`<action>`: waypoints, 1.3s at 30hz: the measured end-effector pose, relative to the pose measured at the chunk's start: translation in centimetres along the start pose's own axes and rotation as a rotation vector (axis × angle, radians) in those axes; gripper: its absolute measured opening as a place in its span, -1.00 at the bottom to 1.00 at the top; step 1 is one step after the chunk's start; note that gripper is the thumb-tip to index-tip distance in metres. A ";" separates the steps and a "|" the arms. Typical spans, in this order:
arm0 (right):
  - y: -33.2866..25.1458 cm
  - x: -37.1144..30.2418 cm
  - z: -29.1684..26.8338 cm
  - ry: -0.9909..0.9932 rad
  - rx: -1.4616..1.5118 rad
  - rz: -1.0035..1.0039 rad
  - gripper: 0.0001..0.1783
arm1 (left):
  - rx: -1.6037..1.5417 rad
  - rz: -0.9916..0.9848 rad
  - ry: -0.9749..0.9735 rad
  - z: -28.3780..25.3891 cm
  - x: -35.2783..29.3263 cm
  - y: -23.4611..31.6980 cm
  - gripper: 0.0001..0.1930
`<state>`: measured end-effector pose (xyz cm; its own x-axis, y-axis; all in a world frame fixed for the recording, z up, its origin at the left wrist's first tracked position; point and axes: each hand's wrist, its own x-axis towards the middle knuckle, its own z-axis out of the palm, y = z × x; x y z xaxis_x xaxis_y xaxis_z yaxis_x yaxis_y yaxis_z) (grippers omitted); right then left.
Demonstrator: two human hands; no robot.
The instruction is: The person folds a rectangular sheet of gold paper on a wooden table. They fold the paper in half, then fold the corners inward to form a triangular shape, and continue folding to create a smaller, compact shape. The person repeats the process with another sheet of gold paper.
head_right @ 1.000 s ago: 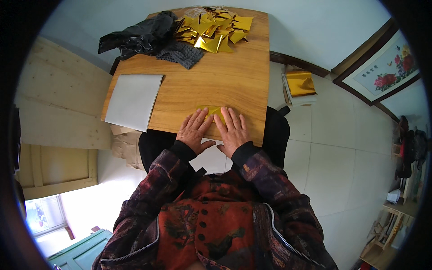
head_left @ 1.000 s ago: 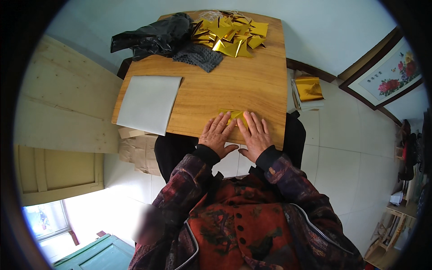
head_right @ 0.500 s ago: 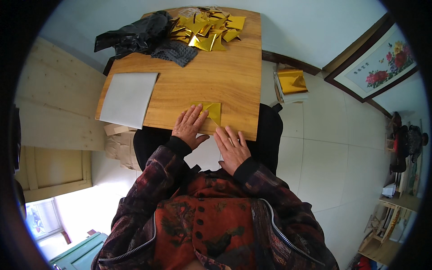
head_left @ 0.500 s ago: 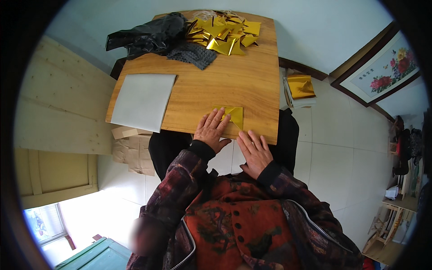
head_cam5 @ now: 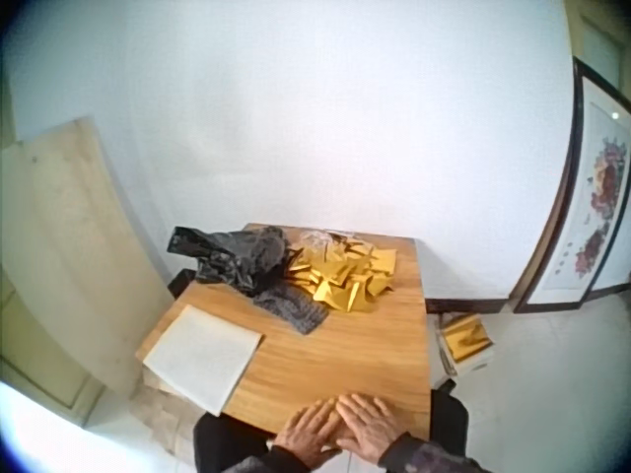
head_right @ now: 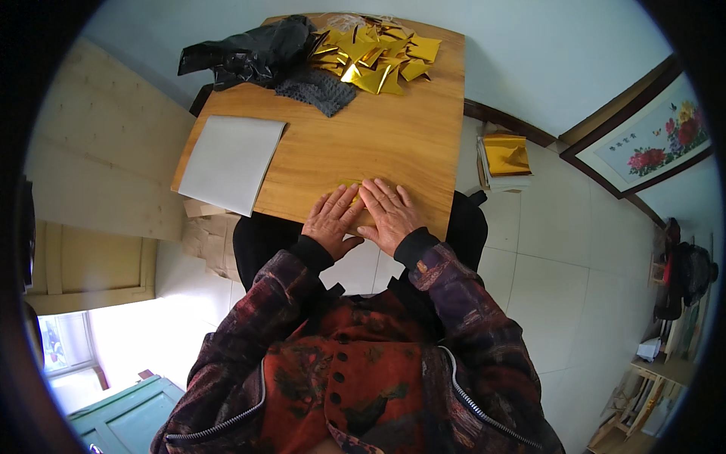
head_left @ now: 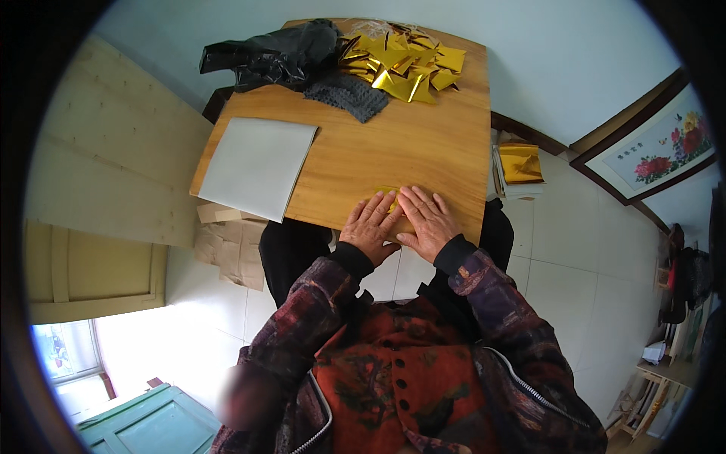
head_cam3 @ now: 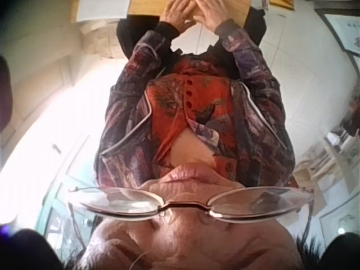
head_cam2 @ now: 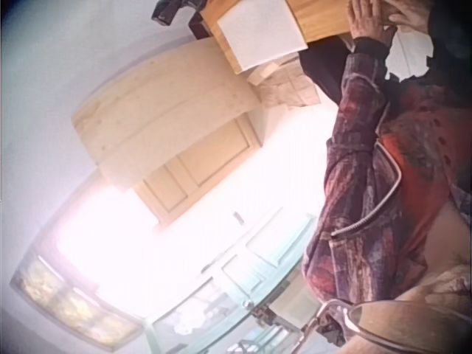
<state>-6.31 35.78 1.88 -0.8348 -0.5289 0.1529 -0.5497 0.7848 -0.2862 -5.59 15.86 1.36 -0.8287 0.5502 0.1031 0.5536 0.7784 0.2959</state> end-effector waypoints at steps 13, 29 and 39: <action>-0.3 -0.2 0.0 -0.016 -0.022 0.020 0.03 | 0.014 -0.064 -0.076 -1.6 0.4 0.3 -0.18; -0.4 -0.3 0.1 0.000 -0.048 0.000 0.15 | 0.042 -0.075 -0.138 -2.3 1.1 -0.5 0.03; -0.8 -0.5 0.2 -0.054 -0.040 0.034 0.12 | 0.064 -0.080 -0.070 -1.1 0.7 -1.0 -0.02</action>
<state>-5.44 35.40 1.82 -0.8508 -0.5174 0.0920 -0.5225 0.8144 -0.2525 -6.80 15.17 2.24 -0.8638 0.5036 0.0148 0.4921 0.8371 0.2391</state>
